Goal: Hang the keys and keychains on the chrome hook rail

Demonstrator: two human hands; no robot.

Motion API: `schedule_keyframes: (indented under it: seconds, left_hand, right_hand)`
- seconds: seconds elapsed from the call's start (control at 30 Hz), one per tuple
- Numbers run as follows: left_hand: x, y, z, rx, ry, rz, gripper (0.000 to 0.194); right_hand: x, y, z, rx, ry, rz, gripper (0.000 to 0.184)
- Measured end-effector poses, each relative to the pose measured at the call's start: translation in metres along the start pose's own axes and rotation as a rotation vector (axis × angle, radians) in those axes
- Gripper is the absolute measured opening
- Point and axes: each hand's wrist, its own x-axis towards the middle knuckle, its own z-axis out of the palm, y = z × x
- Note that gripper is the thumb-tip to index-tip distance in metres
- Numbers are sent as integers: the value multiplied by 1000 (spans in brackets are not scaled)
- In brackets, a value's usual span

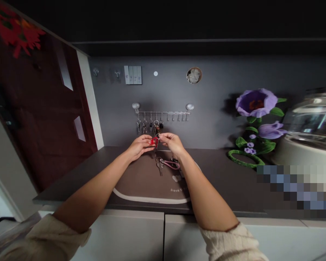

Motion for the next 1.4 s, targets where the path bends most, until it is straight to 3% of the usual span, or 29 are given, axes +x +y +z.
schedule_keyframes:
  seconds: [0.13, 0.43, 0.67, 1.1, 1.4]
  left_hand:
    - [2, 1, -1, 53, -36, 64, 29]
    - [3, 4, 9, 294, 3, 211, 24]
    - [8, -1, 17, 299, 11, 269, 27]
    - [24, 6, 20, 348, 119, 274, 24]
    - [27, -6, 12, 332, 189, 190, 26]
  right_hand:
    - [1, -1, 1, 3, 4, -13, 27]
    - [2, -4, 4, -20, -3, -53, 27]
    - [1, -6, 5, -6, 26, -39, 27]
    - [8, -30, 1, 130, 36, -9, 22]
    - [38, -34, -17, 110, 181, 12, 11]
